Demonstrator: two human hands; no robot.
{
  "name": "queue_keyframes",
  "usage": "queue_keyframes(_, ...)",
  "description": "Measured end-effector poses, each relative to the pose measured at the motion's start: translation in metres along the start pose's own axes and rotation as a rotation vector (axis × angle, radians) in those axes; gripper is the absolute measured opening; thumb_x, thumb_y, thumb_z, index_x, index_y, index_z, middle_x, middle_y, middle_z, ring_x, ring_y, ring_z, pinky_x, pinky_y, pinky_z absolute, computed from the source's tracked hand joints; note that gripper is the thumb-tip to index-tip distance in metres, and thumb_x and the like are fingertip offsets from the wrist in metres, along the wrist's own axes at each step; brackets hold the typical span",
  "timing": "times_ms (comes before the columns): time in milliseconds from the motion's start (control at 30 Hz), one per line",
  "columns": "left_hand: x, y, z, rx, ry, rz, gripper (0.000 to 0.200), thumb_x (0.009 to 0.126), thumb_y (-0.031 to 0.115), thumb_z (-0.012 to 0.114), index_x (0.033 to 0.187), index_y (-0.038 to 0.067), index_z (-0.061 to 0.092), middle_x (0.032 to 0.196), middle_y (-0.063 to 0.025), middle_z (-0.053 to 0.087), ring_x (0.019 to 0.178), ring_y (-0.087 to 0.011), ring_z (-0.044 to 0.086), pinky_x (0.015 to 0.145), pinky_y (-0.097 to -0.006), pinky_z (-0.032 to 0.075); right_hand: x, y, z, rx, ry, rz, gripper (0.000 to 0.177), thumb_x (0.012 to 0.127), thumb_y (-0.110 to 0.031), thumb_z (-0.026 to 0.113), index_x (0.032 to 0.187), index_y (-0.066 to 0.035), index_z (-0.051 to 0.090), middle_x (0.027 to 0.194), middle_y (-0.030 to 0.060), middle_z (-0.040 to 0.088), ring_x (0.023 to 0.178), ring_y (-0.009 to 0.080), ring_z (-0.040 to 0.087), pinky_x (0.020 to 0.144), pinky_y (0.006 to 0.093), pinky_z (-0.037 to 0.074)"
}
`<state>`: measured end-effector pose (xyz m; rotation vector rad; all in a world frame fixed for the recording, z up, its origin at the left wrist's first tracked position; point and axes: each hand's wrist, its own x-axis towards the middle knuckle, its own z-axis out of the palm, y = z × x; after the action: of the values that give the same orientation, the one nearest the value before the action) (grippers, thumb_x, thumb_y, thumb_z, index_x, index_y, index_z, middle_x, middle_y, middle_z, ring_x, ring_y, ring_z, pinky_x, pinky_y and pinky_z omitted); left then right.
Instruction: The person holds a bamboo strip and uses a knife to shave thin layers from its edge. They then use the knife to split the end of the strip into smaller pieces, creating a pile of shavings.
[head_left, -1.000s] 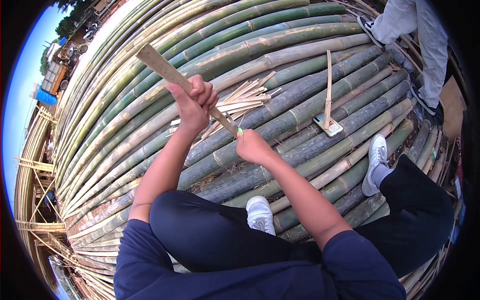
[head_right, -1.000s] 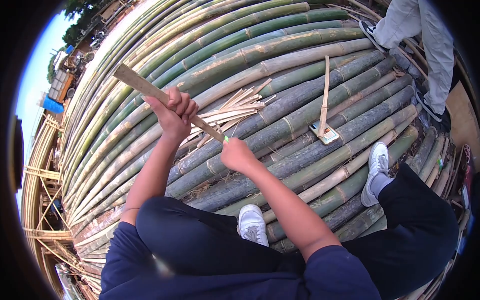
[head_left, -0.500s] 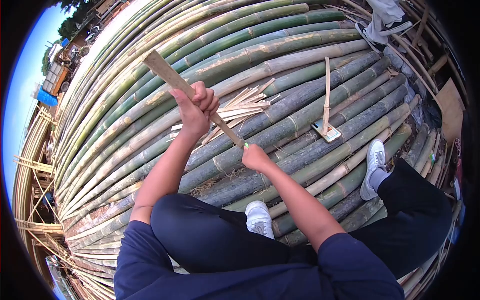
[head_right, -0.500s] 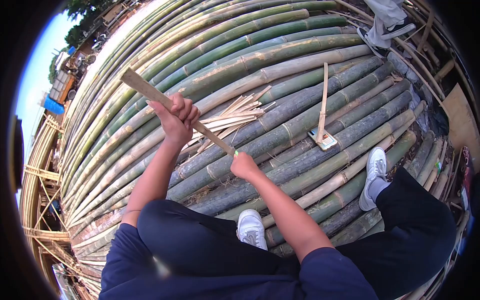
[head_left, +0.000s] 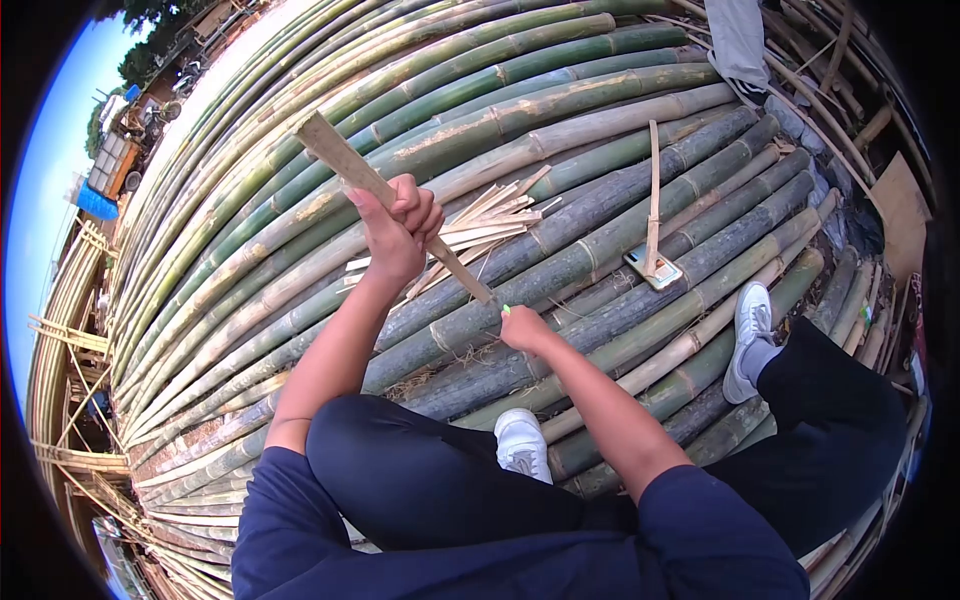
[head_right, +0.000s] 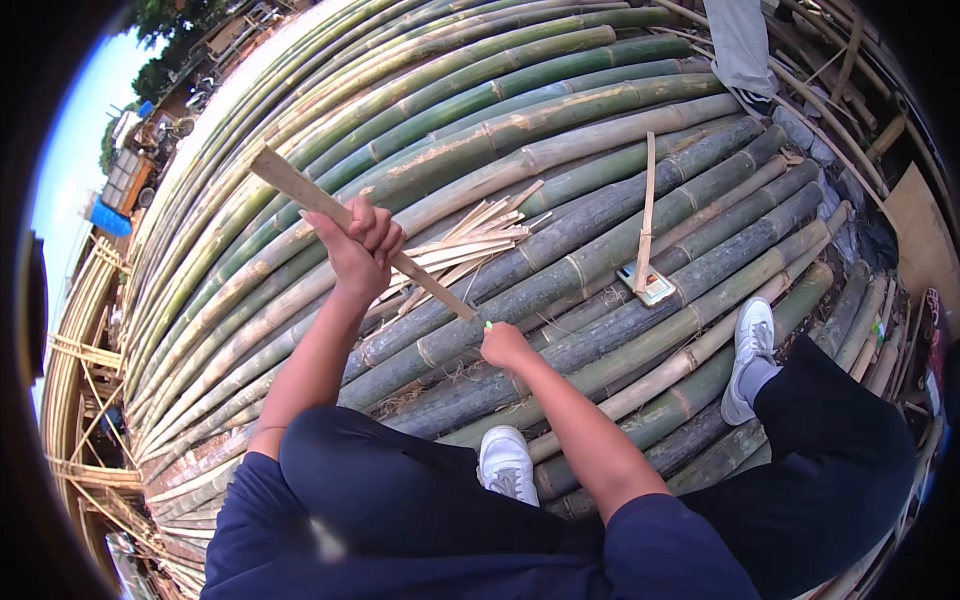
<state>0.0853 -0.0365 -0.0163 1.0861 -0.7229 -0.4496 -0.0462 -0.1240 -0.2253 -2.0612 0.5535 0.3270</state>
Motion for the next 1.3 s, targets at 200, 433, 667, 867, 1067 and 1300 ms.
queue_keyframes(200,-0.005,0.005,-0.004,0.003,0.030,-0.018,0.071,0.076,0.086,0.027,0.063,0.017,0.025,0.050,0.0063,0.020,0.043,-0.0073,0.017,0.041,-0.0246,0.018,-0.067,-0.103,-0.088,0.169,0.084,-0.243,0.037,0.095,-0.024,0.043,0.097,0.007,0.062,0.095,0.0302,0.063,0.091,0.0446,0.062,0.082,0.0493,0.049)
queue_keyframes(433,-0.001,0.001,0.000,-0.002,0.030,0.016,0.069,0.078,0.085,0.026,0.061,0.018,0.026,0.046,0.0063,0.021,0.037,-0.0081,0.017,0.039,-0.0242,0.018,-0.034,-0.054,-0.032,0.278,-0.057,0.057,0.039,0.099,-0.028,0.038,0.099,0.005,0.057,0.066,0.0127,0.059,0.048,0.0228,0.057,0.041,0.0396,0.043)
queue_keyframes(667,-0.002,0.004,-0.001,-0.020,-0.017,-0.010,0.069,0.078,0.085,0.027,0.061,0.018,0.026,0.046,0.0061,0.020,0.038,-0.0081,0.017,0.039,-0.0240,0.019,-0.073,-0.113,-0.109,0.228,-0.163,-0.081,0.042,0.098,-0.031,0.039,0.099,0.006,0.060,0.068,0.0186,0.061,0.047,0.0276,0.059,0.048,0.0396,0.049)
queue_keyframes(867,-0.002,0.003,0.004,-0.003,0.003,-0.009,0.069,0.078,0.085,0.027,0.061,0.018,0.026,0.047,0.0060,0.021,0.038,-0.0079,0.018,0.038,-0.0240,0.019,-0.033,-0.055,-0.039,0.167,-0.087,0.075,0.041,0.098,-0.028,0.040,0.098,0.008,0.060,0.073,0.0202,0.063,0.057,0.0295,0.063,0.048,0.0422,0.048)
queue_keyframes(1067,-0.001,0.003,-0.003,-0.012,0.003,-0.008,0.069,0.078,0.085,0.028,0.061,0.018,0.026,0.046,0.0063,0.021,0.038,-0.0076,0.018,0.039,-0.0233,0.018,-0.067,-0.093,-0.093,0.420,-0.165,-0.009,0.040,0.100,-0.031,0.038,0.089,0.004,0.056,0.060,0.0094,0.055,0.044,0.0206,0.051,0.043,0.0377,0.044)
queue_keyframes(1300,0.001,0.005,-0.010,0.004,0.128,0.033,0.068,0.079,0.084,0.026,0.062,0.018,0.027,0.047,0.0062,0.020,0.039,-0.0078,0.018,0.039,-0.0235,0.017,-0.049,-0.085,-0.043,0.467,-0.009,-0.018,0.036,0.100,-0.027,0.038,0.086,0.003,0.053,0.057,0.0133,0.055,0.040,0.0258,0.054,0.043,0.0408,0.045)
